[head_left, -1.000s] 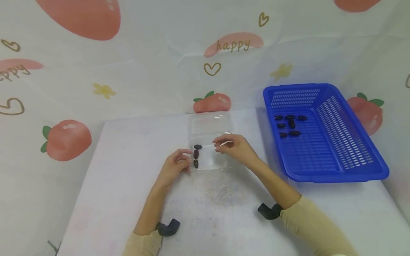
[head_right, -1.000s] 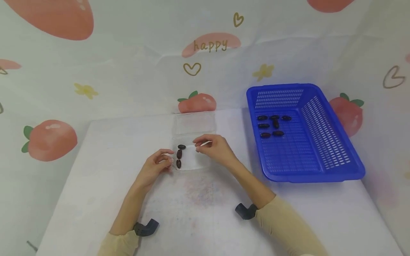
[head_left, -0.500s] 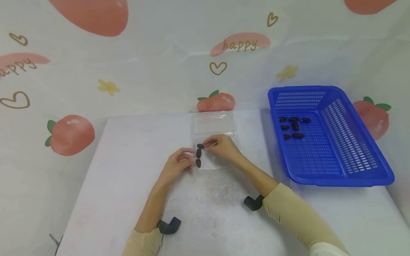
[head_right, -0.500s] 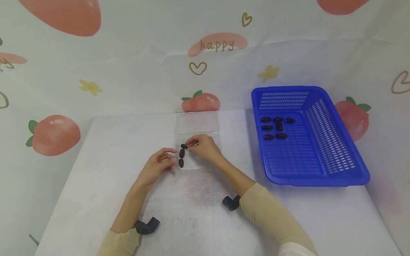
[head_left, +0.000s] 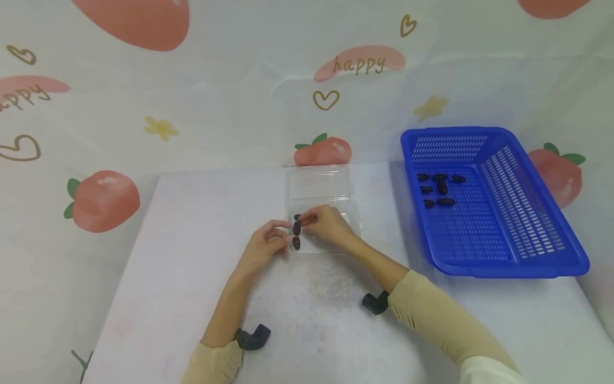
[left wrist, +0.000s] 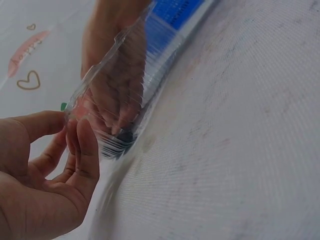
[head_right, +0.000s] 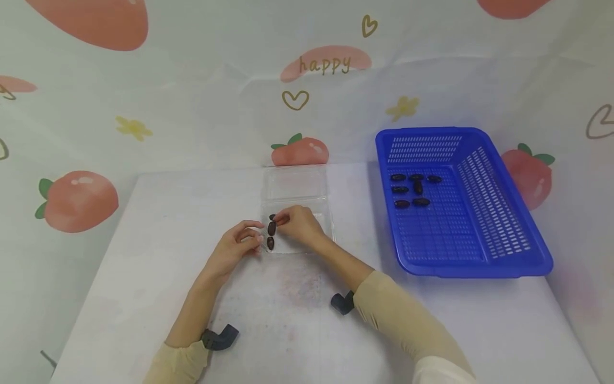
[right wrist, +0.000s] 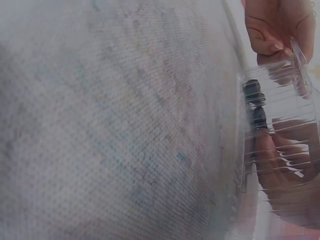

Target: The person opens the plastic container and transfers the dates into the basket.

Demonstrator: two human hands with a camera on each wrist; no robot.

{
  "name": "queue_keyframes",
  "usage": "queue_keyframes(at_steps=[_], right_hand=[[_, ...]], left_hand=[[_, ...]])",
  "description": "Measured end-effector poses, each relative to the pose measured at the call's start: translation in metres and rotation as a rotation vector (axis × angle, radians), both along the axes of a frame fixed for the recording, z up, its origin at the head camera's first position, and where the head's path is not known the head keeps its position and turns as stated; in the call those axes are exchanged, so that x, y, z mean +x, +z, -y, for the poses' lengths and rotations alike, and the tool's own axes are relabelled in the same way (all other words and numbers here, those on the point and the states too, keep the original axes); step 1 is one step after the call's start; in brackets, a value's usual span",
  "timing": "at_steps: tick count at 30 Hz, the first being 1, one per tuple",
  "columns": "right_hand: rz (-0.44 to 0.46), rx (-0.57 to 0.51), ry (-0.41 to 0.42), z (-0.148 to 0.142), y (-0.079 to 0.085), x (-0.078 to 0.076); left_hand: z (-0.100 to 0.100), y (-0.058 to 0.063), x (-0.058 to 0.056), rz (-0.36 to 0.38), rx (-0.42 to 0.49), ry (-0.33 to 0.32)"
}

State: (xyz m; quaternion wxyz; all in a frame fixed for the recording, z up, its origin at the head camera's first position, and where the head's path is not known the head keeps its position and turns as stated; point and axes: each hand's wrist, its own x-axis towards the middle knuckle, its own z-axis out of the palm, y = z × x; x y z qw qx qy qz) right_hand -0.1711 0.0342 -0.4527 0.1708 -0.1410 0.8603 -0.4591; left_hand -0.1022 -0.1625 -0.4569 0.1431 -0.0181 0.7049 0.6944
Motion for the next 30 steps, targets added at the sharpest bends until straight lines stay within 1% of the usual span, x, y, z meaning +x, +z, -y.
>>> queue_keyframes(at_steps=[6, 12, 18, 22, 30], right_hand=[[0.003, 0.02, 0.021, 0.0041, 0.0014, 0.0013], [-0.044, 0.068, 0.054, 0.0075, -0.0014, 0.0009], [-0.106, 0.1, 0.09, 0.0094, -0.0034, 0.0032], [-0.139, 0.095, 0.124, 0.0105, -0.0049, 0.0037], [-0.12, 0.02, 0.11, 0.0066, -0.0052, 0.001]], left_hand=[[-0.0005, 0.0015, -0.0003, 0.01, -0.008, -0.002], [-0.0007, 0.0017, -0.0003, 0.013, 0.004, 0.009], [-0.0005, 0.0014, -0.001, 0.013, 0.001, 0.002], [0.0001, 0.0015, -0.0016, 0.02, -0.003, 0.008], [0.0008, -0.0003, -0.0024, 0.034, -0.013, 0.011]])
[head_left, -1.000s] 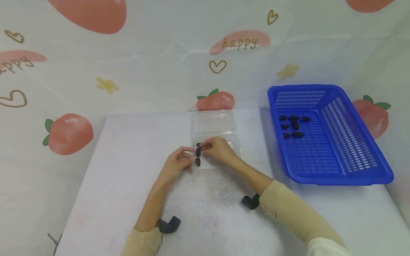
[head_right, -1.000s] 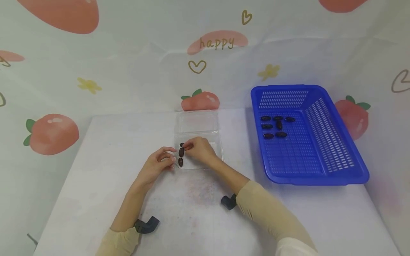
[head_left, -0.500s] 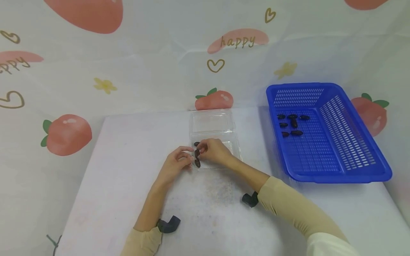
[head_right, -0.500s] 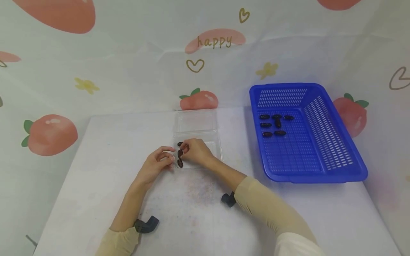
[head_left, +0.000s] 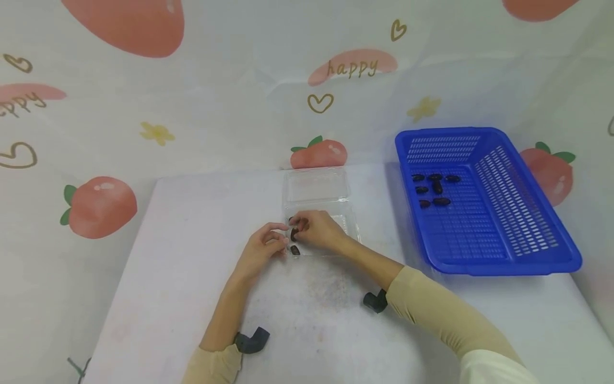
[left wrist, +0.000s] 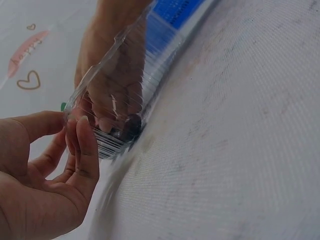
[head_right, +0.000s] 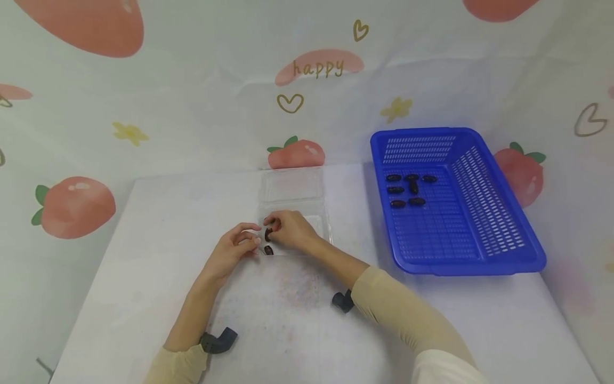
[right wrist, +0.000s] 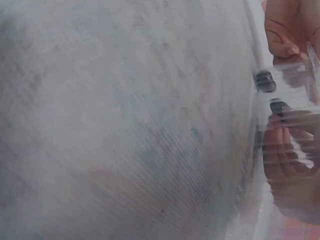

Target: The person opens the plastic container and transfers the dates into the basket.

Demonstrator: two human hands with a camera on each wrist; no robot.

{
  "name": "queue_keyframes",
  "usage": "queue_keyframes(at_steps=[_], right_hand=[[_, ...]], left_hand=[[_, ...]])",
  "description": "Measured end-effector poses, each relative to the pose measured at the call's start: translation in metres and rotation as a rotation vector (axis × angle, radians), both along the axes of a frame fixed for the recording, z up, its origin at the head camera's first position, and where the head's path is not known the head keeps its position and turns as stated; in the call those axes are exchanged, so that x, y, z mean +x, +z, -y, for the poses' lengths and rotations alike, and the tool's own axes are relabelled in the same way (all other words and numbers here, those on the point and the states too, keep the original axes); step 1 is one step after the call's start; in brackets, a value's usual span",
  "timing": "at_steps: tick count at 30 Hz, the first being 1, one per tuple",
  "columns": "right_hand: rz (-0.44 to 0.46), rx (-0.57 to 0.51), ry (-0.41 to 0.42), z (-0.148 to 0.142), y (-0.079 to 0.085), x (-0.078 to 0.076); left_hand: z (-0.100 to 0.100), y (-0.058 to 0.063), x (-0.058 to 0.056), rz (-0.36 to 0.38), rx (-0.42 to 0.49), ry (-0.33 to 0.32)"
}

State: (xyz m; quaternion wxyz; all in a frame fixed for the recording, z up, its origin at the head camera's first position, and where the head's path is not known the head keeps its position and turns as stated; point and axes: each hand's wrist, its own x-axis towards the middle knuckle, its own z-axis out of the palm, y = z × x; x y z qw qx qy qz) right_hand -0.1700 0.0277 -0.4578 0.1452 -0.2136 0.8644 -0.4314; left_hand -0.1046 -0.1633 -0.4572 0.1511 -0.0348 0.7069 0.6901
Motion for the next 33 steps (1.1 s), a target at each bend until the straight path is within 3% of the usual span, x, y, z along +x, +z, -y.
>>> queue_keyframes(at_steps=[8, 19, 33], right_hand=[[0.026, -0.041, -0.031, -0.01, 0.007, 0.0], [0.158, -0.219, -0.053, -0.041, 0.046, 0.006], [0.228, -0.238, -0.129, -0.118, 0.081, 0.01]], left_hand=[[0.001, -0.004, 0.001, -0.008, -0.006, 0.011], [0.002, -0.001, 0.0, -0.012, -0.019, 0.002], [0.002, -0.002, 0.0, -0.016, -0.02, -0.013]])
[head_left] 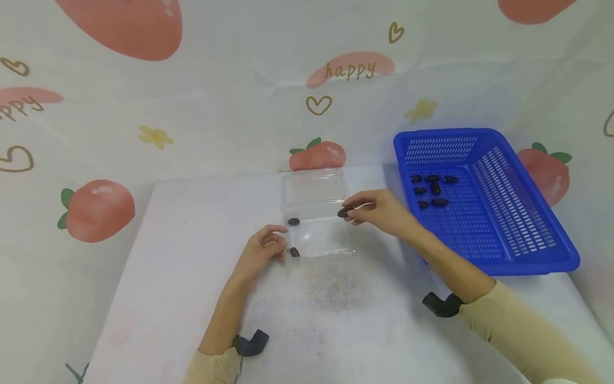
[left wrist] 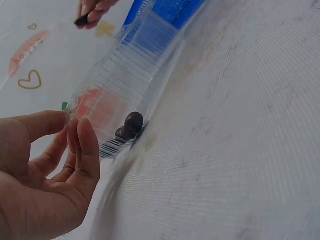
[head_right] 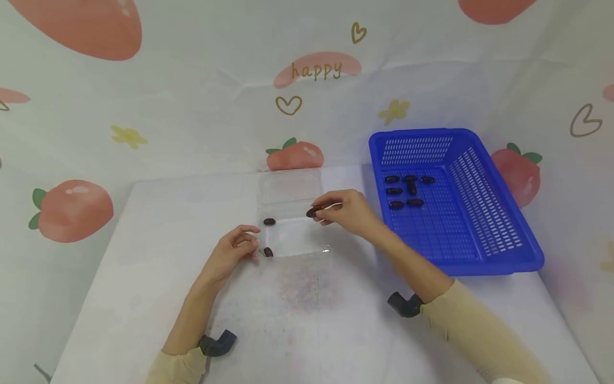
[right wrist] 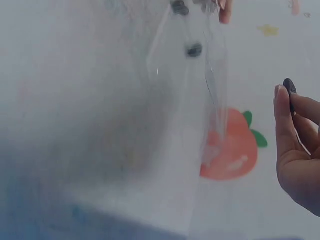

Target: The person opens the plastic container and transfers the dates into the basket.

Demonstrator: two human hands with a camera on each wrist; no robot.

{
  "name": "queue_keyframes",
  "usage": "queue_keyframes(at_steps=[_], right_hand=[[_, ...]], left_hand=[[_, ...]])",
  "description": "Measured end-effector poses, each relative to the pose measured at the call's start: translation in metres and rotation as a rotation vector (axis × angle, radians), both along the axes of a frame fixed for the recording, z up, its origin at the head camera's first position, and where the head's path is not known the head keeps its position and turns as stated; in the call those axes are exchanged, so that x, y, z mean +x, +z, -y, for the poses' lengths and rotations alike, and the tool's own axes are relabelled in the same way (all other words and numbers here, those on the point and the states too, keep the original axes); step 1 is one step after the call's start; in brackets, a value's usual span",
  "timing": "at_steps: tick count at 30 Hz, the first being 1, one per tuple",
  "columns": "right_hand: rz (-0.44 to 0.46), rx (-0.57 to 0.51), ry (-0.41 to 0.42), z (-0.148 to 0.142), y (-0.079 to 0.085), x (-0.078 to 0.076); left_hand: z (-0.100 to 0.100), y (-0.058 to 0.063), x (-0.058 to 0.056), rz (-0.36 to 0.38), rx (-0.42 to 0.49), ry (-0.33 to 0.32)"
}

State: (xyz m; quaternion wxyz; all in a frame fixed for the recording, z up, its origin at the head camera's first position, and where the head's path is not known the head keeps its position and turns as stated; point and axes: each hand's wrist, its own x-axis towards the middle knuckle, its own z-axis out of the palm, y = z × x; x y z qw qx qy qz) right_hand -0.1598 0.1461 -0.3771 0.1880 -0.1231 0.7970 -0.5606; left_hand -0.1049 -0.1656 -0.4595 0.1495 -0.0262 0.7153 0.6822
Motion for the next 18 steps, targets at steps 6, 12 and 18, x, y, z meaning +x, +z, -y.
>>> queue_keyframes(at_steps=[6, 12, 18], right_hand=[[-0.004, 0.048, -0.034, -0.033, 0.008, -0.001], [-0.022, 0.048, -0.07, -0.058, 0.013, 0.0], [-0.051, 0.058, -0.146, -0.083, 0.021, 0.001]], left_hand=[[0.002, 0.002, 0.0, -0.004, -0.019, -0.001], [0.003, 0.002, 0.001, -0.006, -0.016, -0.014], [0.001, 0.002, 0.0, 0.002, -0.006, -0.014]])
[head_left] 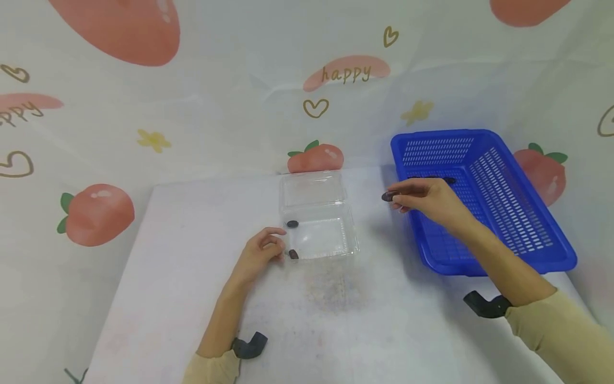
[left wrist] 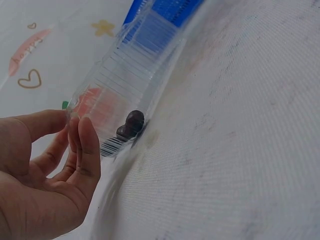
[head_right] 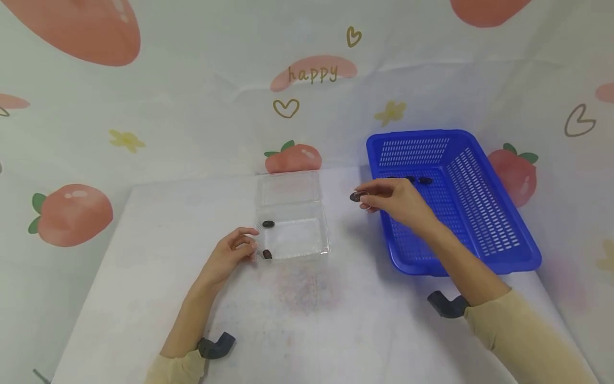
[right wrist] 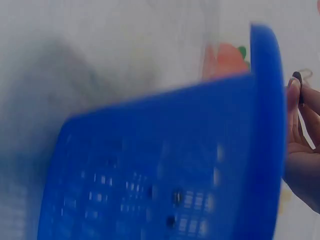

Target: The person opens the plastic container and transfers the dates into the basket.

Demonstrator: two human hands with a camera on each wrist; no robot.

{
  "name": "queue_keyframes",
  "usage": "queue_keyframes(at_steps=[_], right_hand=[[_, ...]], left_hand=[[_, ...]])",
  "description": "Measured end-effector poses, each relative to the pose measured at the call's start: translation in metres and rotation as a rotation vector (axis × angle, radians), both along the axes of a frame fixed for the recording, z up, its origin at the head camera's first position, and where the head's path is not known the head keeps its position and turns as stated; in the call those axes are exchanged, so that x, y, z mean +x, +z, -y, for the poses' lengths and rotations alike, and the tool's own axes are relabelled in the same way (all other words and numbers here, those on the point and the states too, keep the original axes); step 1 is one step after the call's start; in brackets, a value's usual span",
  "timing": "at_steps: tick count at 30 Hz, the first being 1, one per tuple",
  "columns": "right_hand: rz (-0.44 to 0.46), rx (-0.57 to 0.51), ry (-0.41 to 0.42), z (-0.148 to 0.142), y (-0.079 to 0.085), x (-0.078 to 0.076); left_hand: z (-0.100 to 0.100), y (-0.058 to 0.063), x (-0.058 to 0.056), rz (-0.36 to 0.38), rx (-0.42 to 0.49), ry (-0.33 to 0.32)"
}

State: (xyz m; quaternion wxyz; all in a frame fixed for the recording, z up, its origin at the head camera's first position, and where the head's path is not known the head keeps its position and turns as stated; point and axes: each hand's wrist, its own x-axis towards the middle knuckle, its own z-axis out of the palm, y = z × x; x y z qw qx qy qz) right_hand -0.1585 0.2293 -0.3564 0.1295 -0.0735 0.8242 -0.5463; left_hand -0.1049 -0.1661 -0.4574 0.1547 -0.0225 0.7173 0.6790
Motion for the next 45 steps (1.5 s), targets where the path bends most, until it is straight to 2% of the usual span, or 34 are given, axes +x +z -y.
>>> queue_keyframes(at_steps=[7, 10, 14, 21, 25, 31, 45], right_hand=[[-0.026, -0.002, -0.037, -0.036, 0.0, -0.003], [-0.047, 0.039, -0.067, -0.056, -0.004, -0.007], [-0.022, 0.096, -0.108, -0.08, -0.014, -0.014], [0.0, 0.061, -0.169, -0.113, -0.034, -0.023], [-0.005, 0.064, -0.208, -0.124, -0.038, -0.025], [-0.013, 0.049, -0.25, -0.134, -0.045, -0.03], [0.122, -0.019, -0.248, -0.149, -0.07, -0.048]], left_hand=[[-0.001, -0.001, -0.001, 0.001, 0.002, 0.003], [-0.001, -0.001, -0.001, -0.004, 0.003, 0.002], [-0.001, 0.0, 0.0, -0.01, 0.006, -0.001], [0.0, 0.001, 0.001, -0.001, 0.01, -0.001], [0.0, 0.002, 0.002, -0.007, 0.005, 0.001], [0.001, -0.002, 0.001, -0.006, 0.01, -0.004], [0.001, -0.002, 0.001, 0.003, 0.016, 0.005]])
